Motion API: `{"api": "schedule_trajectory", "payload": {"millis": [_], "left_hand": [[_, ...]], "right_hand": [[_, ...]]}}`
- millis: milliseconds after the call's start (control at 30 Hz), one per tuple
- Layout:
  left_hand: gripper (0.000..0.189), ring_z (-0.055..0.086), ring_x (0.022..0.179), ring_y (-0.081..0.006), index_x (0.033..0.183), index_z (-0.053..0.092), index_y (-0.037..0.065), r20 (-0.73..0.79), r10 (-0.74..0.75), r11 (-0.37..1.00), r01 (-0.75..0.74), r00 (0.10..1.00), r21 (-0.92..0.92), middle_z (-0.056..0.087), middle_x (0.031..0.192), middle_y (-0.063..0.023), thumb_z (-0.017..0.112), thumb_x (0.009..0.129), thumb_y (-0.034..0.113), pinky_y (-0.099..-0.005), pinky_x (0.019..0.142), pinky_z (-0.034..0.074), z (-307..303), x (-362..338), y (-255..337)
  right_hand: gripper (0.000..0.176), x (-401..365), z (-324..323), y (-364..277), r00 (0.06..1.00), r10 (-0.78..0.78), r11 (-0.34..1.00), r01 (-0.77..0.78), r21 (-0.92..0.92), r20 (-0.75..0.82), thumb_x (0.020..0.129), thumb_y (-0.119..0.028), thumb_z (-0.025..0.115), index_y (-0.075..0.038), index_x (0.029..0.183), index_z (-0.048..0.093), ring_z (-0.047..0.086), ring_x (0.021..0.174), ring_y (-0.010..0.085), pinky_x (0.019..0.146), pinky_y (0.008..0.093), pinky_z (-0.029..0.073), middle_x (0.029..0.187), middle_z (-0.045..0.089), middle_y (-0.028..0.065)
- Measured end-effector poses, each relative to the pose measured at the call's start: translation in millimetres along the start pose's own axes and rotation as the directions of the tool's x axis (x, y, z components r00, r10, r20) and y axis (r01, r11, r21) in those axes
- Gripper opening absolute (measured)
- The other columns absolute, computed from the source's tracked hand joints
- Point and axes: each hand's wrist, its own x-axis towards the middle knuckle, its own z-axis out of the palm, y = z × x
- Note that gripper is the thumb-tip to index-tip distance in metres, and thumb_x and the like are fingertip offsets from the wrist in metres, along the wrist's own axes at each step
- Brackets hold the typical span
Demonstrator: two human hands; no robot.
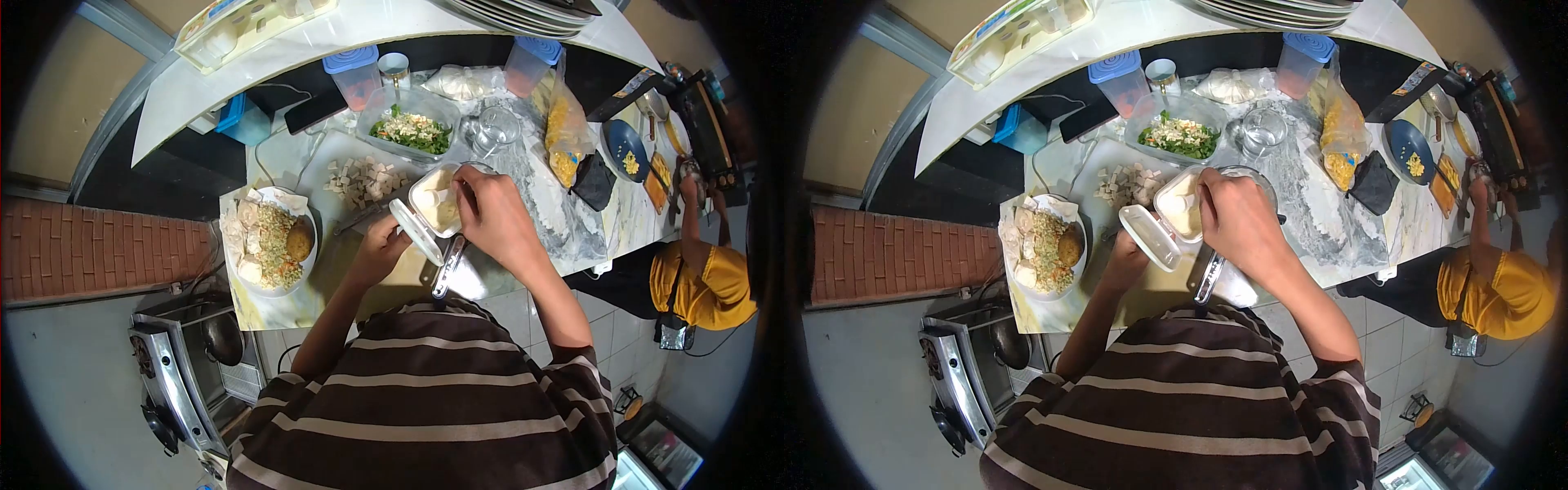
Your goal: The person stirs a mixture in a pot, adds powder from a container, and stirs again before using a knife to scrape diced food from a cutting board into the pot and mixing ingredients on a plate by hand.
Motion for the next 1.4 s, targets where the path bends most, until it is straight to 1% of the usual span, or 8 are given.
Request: {"api": "schedule_trajectory", "payload": {"millis": [267,433,533,967,1033,1067,1233,1400], "left_hand": [[0.017,0.059,0.089,-0.0088,0.109,0.064,-0.003,0.008,-0.017,0.999,0.018,1.0,-0.047,0.068,0.096,-0.0052,0.06,0.096,0.007,-0.0268,0.078,0.048,-1,-2,0],[0.018,0.059,0.089,-0.0089,0.111,0.063,-0.003,0.032,-0.052,0.999,0.052,0.998,-0.011,0.067,0.098,-0.0049,0.059,0.097,0.008,-0.0257,0.079,0.048,-3,-4,4],[0.019,0.059,0.091,-0.0093,0.112,0.063,-0.002,0.035,-0.093,0.996,0.092,0.995,0.009,0.067,0.101,-0.0052,0.059,0.097,0.008,-0.0257,0.081,0.048,-5,-5,4],[0.02,0.056,0.082,-0.0075,0.112,0.064,-0.001,-0.004,-0.047,0.998,0.047,0.999,0.045,0.067,0.096,-0.0042,0.062,0.095,0.007,-0.0245,0.072,0.046,-5,-8,-7],[0.019,0.051,0.07,-0.0065,0.11,0.065,0.0,-0.008,0.031,0.981,-0.029,0.999,0.189,0.067,0.089,-0.0031,0.063,0.093,0.007,-0.0249,0.062,0.042,-3,-7,-7],[0.019,0.051,0.07,-0.0065,0.11,0.065,0.0,-0.01,0.029,0.981,-0.027,1.0,0.191,0.067,0.089,-0.0031,0.063,0.093,0.007,-0.0249,0.062,0.042,-2,-6,-7],[0.018,0.042,0.06,-0.0053,0.109,0.066,0.001,-0.005,0.263,0.955,-0.26,0.965,0.139,0.066,0.083,-0.0014,0.064,0.092,0.007,-0.0256,0.054,0.035,1,-3,-9],[0.018,0.046,0.064,-0.0053,0.109,0.066,0.0,0.039,0.143,0.977,-0.148,0.989,0.153,0.067,0.085,-0.0022,0.063,0.093,0.006,-0.0252,0.058,0.038,-3,-6,-8]], "right_hand": [[0.01,-3,-11,0,0.999,0.026,0.997,-0.023,0.076,-0.031,0.088,-0.003,0.06,0.005,0.093,0.064,0.057,0.057,0.0402,0.056,0.0408,0.045,0.067,0.058,0.026],[0.009,-7,-15,19,0.969,0.22,0.938,-0.242,0.247,0.114,0.093,-0.003,0.057,0.003,0.092,0.063,0.047,0.058,0.0087,0.056,0.0275,0.04,0.067,0.059,0.006],[0.01,-11,-15,33,0.952,0.265,0.891,-0.302,0.34,0.151,0.095,-0.002,0.054,0.003,0.092,0.062,0.049,0.07,0.0034,0.061,0.0241,0.04,0.076,0.06,-0.0012],[0.009,-11,-12,14,0.962,0.257,0.94,-0.271,0.207,0.09,0.093,-0.003,0.057,0.003,0.09,0.063,0.053,0.059,0.0103,0.057,0.0288,0.042,0.067,0.061,0.0067],[0.011,-10,-6,3,0.988,0.151,0.982,-0.146,0.117,-0.034,0.089,-0.005,0.059,0.003,0.09,0.066,0.063,0.062,0.0393,0.062,0.0446,0.048,0.068,0.06,0.0263],[0.01,-9,-3,2,0.989,0.145,0.987,-0.142,0.077,-0.04,0.088,-0.006,0.06,0.002,0.089,0.066,0.065,0.074,0.0435,0.068,0.0493,0.05,0.073,0.063,0.0269],[0.011,-7,6,3,0.988,0.156,0.988,-0.156,0.007,-0.018,0.089,-0.008,0.06,0.001,0.089,0.066,0.065,0.072,0.043,0.067,0.05,0.051,0.072,0.064,0.0251],[0.012,-7,7,0,0.983,0.182,0.983,-0.181,-0.009,0.01,0.089,-0.01,0.06,0.0,0.09,0.067,0.065,0.072,0.0427,0.067,0.0509,0.051,0.072,0.065,0.0247]]}}
